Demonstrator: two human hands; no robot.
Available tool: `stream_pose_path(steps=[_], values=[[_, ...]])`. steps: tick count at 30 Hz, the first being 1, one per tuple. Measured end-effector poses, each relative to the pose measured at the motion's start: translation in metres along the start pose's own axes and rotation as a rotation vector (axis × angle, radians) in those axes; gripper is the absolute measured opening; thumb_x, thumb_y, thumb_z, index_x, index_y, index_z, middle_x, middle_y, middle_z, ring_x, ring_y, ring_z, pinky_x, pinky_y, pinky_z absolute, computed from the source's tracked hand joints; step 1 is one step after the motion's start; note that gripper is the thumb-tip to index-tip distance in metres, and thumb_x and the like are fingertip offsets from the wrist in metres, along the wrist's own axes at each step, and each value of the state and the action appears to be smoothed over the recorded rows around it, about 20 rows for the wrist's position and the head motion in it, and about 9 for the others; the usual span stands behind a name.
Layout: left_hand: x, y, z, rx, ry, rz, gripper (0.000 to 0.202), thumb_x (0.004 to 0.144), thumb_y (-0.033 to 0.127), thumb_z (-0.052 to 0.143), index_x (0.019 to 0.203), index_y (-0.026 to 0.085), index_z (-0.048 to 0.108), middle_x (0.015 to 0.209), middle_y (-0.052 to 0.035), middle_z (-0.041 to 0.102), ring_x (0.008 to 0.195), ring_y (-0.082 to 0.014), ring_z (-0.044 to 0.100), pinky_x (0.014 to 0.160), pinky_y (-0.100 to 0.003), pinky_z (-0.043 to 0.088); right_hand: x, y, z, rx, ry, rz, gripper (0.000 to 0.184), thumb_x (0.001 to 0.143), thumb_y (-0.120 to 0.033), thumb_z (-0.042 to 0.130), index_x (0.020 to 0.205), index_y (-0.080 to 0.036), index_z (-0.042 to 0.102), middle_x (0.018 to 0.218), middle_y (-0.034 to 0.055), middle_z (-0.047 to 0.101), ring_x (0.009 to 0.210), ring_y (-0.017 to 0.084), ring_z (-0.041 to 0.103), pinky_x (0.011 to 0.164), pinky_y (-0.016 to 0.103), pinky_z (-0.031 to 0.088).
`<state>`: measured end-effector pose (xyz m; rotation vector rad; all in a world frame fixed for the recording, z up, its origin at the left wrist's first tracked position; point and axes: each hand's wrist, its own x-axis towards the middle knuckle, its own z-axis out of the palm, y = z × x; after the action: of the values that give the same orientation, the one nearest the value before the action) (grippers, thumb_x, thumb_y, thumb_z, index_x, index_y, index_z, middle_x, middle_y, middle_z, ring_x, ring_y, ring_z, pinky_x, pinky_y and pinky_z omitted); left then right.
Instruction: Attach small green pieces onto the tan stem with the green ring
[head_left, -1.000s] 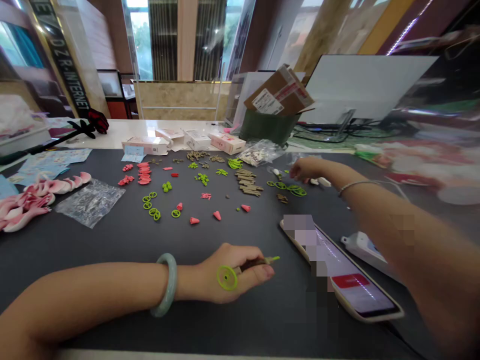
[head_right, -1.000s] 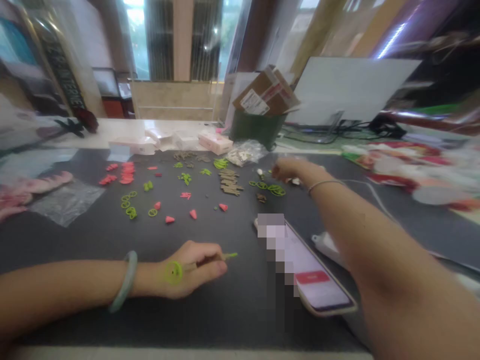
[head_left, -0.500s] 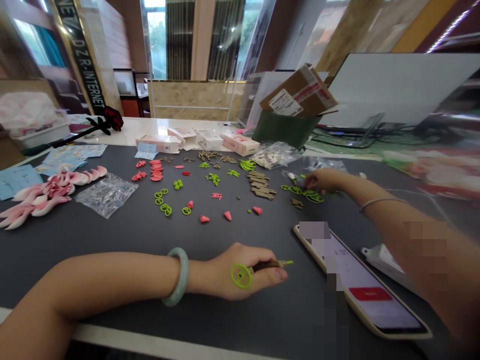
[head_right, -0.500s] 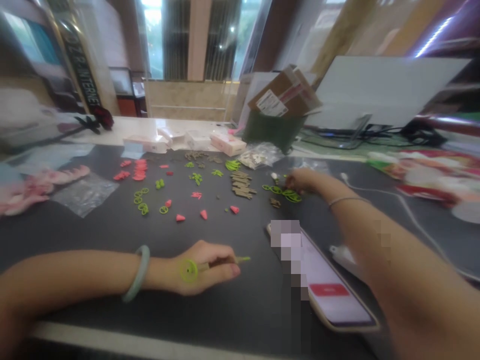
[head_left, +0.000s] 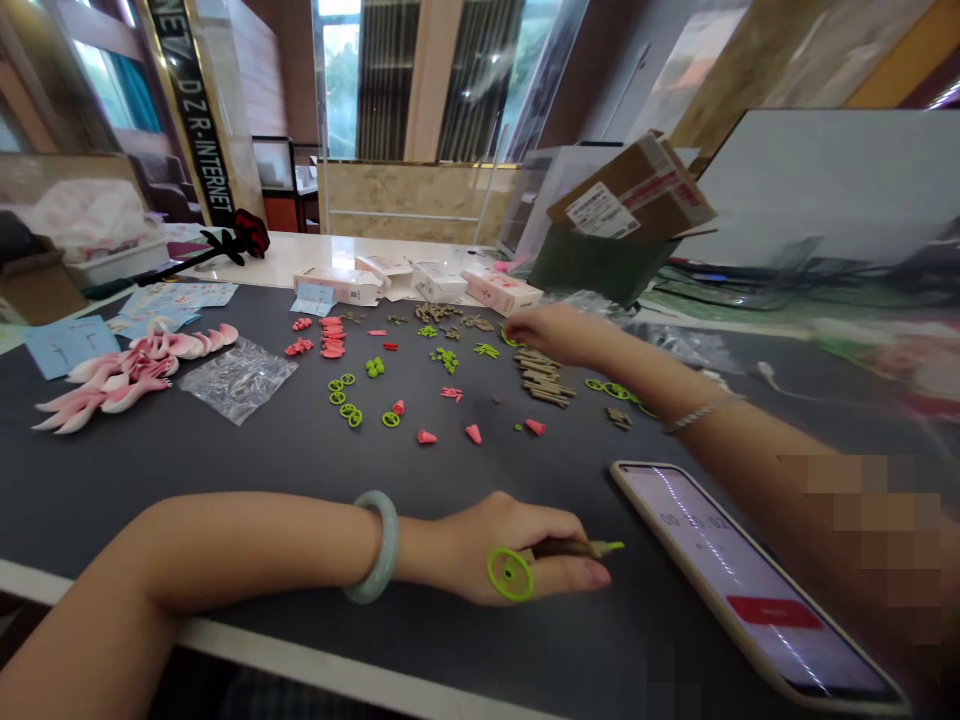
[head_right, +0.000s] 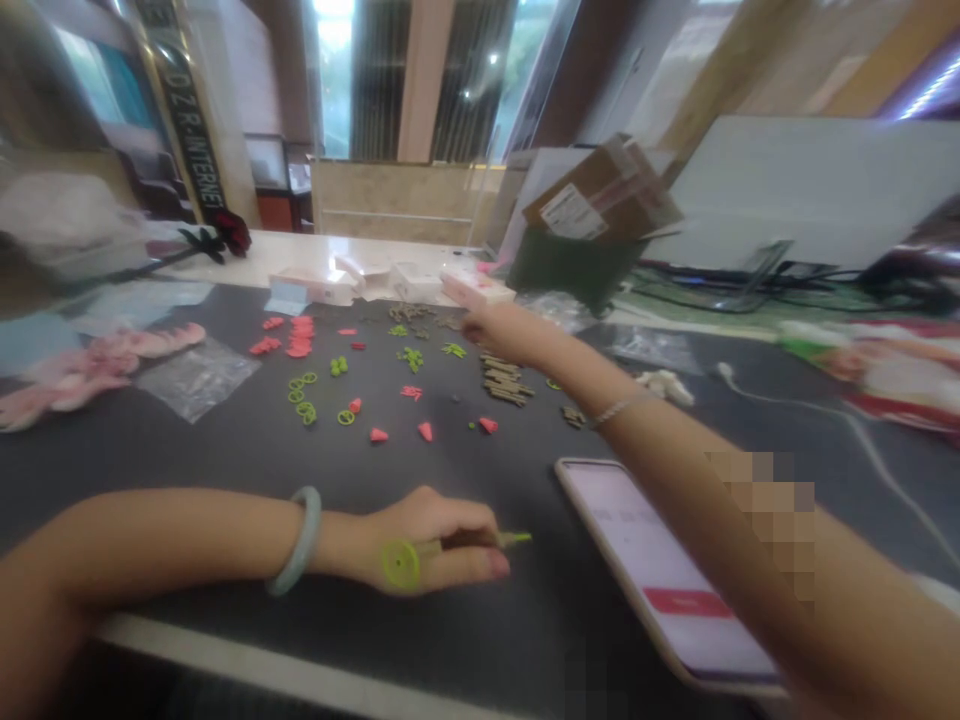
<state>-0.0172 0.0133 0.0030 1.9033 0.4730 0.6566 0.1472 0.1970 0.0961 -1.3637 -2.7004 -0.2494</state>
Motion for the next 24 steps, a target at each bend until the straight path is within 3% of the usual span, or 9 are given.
stream_pose_path(steps=[5,9,14,18,24], values=[[-0.005,0.008,-0.002,0.005,0.2,0.075,0.023,0.091,0.033,0.049,0.074,0.019,0.045,0.059,0.0063,0.041,0.054,-0.0082,0.038,0.054,-0.021,0.031,0.04,-0.095,0.011,0.065,-0.122,-0.299,0.013,0.088,-0.015,0.053,0.092,-0.018,0.065,0.093,0.0066,0.067,0.077,0.015,0.056,0.072,0.027,0.041],[-0.009,0.01,0.0,0.075,0.391,0.163,0.02,0.092,0.033,0.043,0.077,0.02,0.04,0.063,0.0051,0.039,0.056,-0.0096,0.038,0.058,-0.023,0.034,0.066,-0.135,0.021,0.059,-0.148,-0.367,0.012,0.086,-0.01,0.055,0.095,-0.014,0.062,0.102,0.0095,0.064,0.083,0.016,0.055,0.074,0.028,0.04],[-0.009,0.005,0.005,0.164,0.361,0.312,0.025,0.091,0.041,0.041,0.08,0.02,0.04,0.07,0.0015,0.045,0.061,-0.011,0.042,0.061,-0.024,0.04,0.082,-0.152,0.029,0.012,-0.247,-0.323,0.002,0.085,-0.013,0.06,0.086,-0.013,0.062,0.089,0.0051,0.064,0.077,0.015,0.057,0.07,0.029,0.046],[-0.007,0.002,0.007,0.216,0.283,0.392,0.026,0.092,0.043,0.041,0.084,0.019,0.043,0.078,-0.0036,0.052,0.07,-0.0142,0.049,0.069,-0.028,0.046,0.083,-0.155,0.036,-0.003,-0.291,-0.27,0.017,0.091,-0.029,0.058,0.098,-0.014,0.062,0.1,0.0046,0.064,0.087,0.016,0.061,0.077,0.035,0.052],[-0.007,-0.002,0.011,0.216,0.272,0.508,0.023,0.095,0.038,0.043,0.091,0.016,0.048,0.082,-0.0068,0.057,0.074,-0.0162,0.055,0.071,-0.029,0.048,0.084,-0.149,0.046,-0.005,-0.348,-0.188,0.023,0.091,-0.03,0.059,0.107,-0.014,0.062,0.105,0.0061,0.064,0.091,0.018,0.064,0.079,0.037,0.055]])
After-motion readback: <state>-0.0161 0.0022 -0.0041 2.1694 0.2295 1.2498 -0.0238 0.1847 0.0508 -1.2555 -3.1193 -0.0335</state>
